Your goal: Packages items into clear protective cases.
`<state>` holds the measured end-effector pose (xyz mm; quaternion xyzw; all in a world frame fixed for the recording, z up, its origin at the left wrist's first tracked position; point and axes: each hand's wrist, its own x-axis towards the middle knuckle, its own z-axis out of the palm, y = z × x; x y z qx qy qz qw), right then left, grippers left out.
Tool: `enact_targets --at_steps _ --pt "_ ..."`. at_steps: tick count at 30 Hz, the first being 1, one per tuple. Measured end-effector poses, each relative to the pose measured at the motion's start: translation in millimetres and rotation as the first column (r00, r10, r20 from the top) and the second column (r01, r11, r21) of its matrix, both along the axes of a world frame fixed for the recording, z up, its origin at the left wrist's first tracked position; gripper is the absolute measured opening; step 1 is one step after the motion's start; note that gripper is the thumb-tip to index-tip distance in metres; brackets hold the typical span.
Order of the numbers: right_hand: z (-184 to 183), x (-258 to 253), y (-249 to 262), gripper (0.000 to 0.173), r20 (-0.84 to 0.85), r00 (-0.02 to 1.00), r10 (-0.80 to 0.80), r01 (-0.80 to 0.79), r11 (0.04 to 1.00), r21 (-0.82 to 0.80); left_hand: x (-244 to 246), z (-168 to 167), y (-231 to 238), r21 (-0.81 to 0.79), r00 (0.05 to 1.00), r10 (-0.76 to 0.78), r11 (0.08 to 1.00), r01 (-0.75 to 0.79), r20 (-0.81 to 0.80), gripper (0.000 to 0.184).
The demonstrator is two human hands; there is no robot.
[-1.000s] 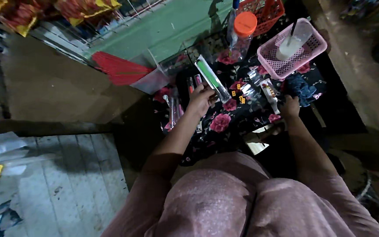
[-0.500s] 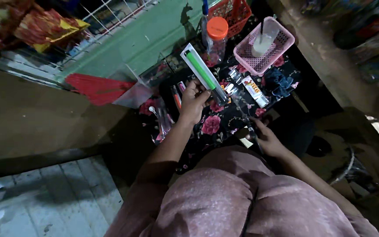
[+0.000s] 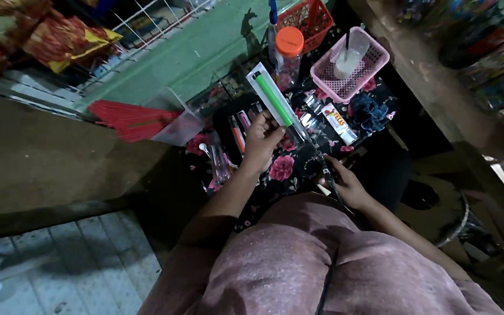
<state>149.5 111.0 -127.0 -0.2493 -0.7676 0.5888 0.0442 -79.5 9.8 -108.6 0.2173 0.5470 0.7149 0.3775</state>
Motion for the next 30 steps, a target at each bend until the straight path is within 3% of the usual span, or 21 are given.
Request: enact_targets --at_steps 12,24,30 --pt "7.9 2.3 4.0 0.065 0.003 1.0 0.025 -0.025 0.997 0.079 -0.7 1.1 -0.8 0.034 1.0 -0.003 0.999 0.003 -0.02 0.029" --pt "-1.6 10.5 2.4 0.052 -0.101 0.995 0.019 0.002 0.979 0.203 3.6 1.8 4.0 -0.003 0.999 -0.043 0.999 0.043 -0.005 0.03" --pt "-2.0 5.5 1.7 0.059 -0.104 0.994 -0.015 0.027 0.993 0.118 14.9 1.9 5.0 -0.033 0.986 -0.157 0.987 0.159 0.063 0.037"
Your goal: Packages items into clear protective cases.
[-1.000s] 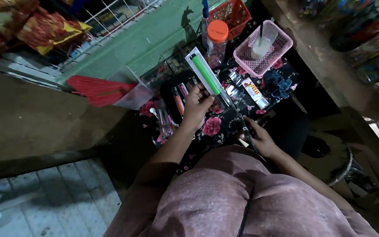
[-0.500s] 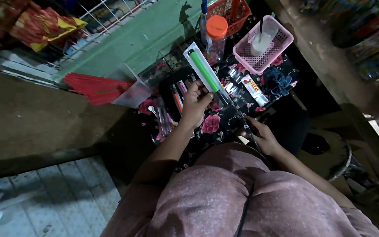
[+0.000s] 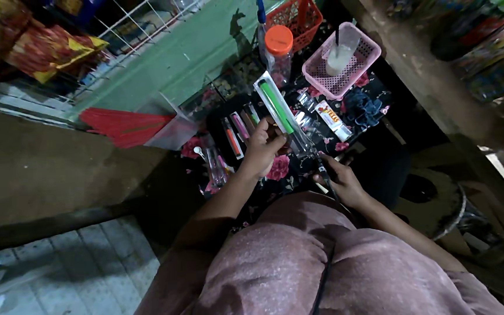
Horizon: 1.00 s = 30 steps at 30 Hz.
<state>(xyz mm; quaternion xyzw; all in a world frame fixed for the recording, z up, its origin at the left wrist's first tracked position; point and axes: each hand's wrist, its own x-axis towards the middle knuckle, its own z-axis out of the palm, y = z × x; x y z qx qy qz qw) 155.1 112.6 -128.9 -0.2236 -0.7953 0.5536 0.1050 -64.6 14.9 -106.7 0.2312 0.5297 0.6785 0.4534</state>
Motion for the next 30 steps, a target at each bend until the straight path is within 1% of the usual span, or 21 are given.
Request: enact_targets --at_steps 4,9,13,17,19,22,26,28,30 --pt "-1.5 -0.3 1.1 0.061 0.009 1.0 -0.003 0.003 1.0 -0.007 -0.2 1.0 1.5 0.022 1.0 0.0 1.0 0.001 -0.012 0.035" --pt "-6.2 1.1 0.0 0.055 -0.082 0.997 -0.01 0.016 0.997 0.08 1.1 1.7 1.8 0.035 1.0 -0.007 0.999 0.007 -0.015 0.035" --pt "-4.1 3.7 1.5 0.05 -0.06 0.998 -0.028 0.035 0.993 0.114 1.9 0.1 1.9 0.033 1.0 -0.001 0.999 0.002 -0.03 0.033" --pt "-2.2 7.1 1.7 0.05 -0.06 0.998 -0.021 0.034 0.976 0.217 -8.2 2.7 3.4 0.046 0.998 0.021 0.999 -0.019 -0.053 0.034" --pt "-1.6 7.9 0.4 0.051 -0.058 0.998 -0.011 0.023 0.976 0.215 -12.7 7.2 5.4 0.016 0.997 0.052 0.999 -0.051 -0.063 0.029" --pt "3.0 9.1 -0.2 0.056 -0.004 1.0 0.016 -0.015 0.986 0.168 -12.8 12.3 5.4 -0.024 0.998 0.042 0.999 -0.042 -0.038 0.026" --pt "5.9 6.1 -0.4 0.061 0.02 1.0 0.014 -0.017 0.989 0.148 -5.5 8.8 3.8 -0.007 1.0 0.007 1.0 -0.007 0.019 0.033" --pt "4.7 4.2 -1.1 0.06 0.018 1.0 0.008 -0.011 0.988 0.157 -0.4 7.9 2.8 -0.02 0.999 -0.025 0.999 0.025 0.034 0.042" --pt "3.8 3.7 0.5 0.059 -0.001 1.0 0.01 -0.01 0.984 0.18 4.0 8.1 2.3 -0.032 0.998 -0.051 0.998 0.052 0.038 0.046"
